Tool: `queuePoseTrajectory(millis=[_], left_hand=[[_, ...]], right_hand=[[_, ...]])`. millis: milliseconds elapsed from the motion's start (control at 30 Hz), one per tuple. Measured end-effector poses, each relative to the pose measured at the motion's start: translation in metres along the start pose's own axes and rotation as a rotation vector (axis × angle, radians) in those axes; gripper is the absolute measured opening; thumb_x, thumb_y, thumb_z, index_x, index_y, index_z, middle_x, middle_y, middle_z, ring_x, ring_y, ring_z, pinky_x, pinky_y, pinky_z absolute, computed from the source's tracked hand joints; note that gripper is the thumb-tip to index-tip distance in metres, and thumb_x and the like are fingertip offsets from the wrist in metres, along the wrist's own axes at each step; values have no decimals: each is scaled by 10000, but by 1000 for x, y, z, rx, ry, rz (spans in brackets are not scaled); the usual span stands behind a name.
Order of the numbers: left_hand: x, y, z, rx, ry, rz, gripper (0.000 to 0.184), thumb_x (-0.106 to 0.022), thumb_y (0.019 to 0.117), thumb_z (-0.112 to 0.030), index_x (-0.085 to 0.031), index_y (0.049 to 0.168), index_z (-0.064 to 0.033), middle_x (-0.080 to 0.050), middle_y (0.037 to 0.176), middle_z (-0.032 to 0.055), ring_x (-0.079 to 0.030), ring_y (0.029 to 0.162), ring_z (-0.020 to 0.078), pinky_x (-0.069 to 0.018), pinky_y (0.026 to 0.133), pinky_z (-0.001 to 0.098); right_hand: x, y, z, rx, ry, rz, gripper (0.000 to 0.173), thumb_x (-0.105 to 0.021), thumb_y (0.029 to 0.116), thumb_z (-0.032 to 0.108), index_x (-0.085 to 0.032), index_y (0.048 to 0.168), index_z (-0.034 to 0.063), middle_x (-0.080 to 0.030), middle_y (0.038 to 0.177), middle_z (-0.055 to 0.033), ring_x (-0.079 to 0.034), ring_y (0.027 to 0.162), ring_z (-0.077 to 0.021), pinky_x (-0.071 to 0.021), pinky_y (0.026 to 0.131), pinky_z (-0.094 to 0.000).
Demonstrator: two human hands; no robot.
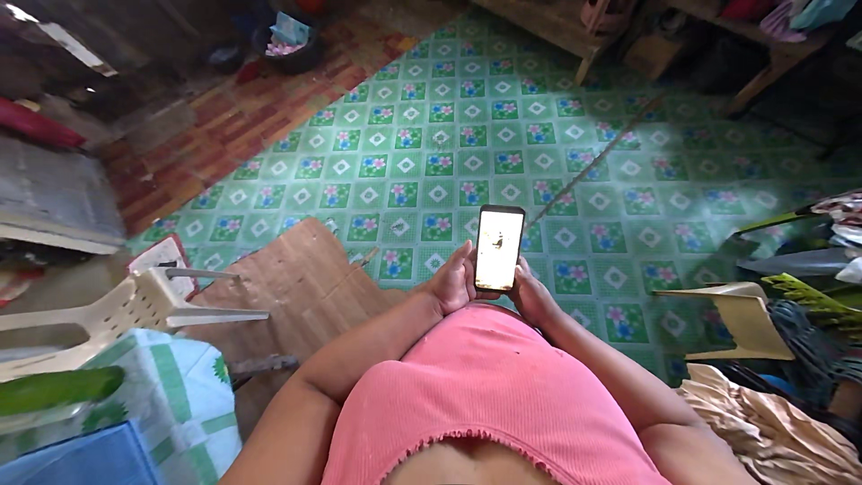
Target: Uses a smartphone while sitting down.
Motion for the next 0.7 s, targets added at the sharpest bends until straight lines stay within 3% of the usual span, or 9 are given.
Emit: queuePoseTrajectory(millis=[33, 100, 200, 300, 400, 567, 700], left_hand=[[0, 0, 0, 4, -7, -8, 702, -67, 1051, -598, -355, 1519, -161, -585, 1378, 198, -634, 1190, 362, -559, 939, 540], [0, 0, 1, 8, -17, -23, 712, -70, 1052, -604, -359, 1520, -152, -602, 1348, 211, -653, 1155, 364, -567, 933, 529], [1, 1, 1, 3, -26, -25, 707, -79, 1053, -605, -362, 1516, -151, -604, 1344, 209, -656, 1147, 360, -566, 932, 525], [2, 1, 1, -8, -23, -47, 689, -81, 1061, -574, -373, 1497, -126, -609, 1324, 218, -661, 1133, 370, -568, 926, 541], [1, 0, 1, -7, -4, -49, 689, -78, 1061, -572, -371, 1501, -130, -605, 1335, 208, -662, 1133, 353, -575, 911, 517], [1, 1, 1, -10, -12, -28, 692, -105, 1057, -589, -355, 1516, -137, -599, 1350, 207, -654, 1154, 359, -567, 933, 529], [3, 1, 2, -13, 2, -22, 691, -124, 1050, -601, -344, 1525, -151, -591, 1367, 203, -649, 1165, 359, -564, 936, 531]], right_hand=[[0, 0, 1, -6, 3, 4, 593, -455, 1003, 247, -224, 1519, 66, -590, 1337, -134, -662, 1133, -215, -581, 942, -398], [-2, 1, 3, -13, 37, 26, 697, -533, 858, -31, -228, 1476, 77, -601, 1314, -133, -672, 1124, -230, -587, 940, -421], [-6, 2, 5, -23, 97, 45, 824, -518, 729, -176, -215, 1444, 101, -608, 1307, -150, -689, 1115, -296, -615, 909, -495], [-5, 3, 4, -17, 112, 66, 886, -492, 688, -188, -190, 1467, 107, -613, 1306, -168, -692, 1109, -323, -614, 908, -519], [-3, 4, 1, -11, 79, 72, 861, -503, 688, -149, -219, 1459, 109, -643, 1266, -129, -698, 1091, -259, -609, 911, -459], [-4, 2, 2, -21, 104, 71, 832, -478, 696, -170, -239, 1438, 120, -646, 1250, -144, -701, 1081, -284, -606, 915, -480], [1, 2, -1, -5, 78, 58, 708, -467, 791, -99, -274, 1438, 113, -641, 1246, -119, -693, 1075, -242, -599, 910, -444]])
Point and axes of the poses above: each hand's wrist, its own y-axis towards the middle knuckle, its own x-axis out of the back of the hand, z = x × y, the point moved 5 cm from there along y, towards the middle knuckle
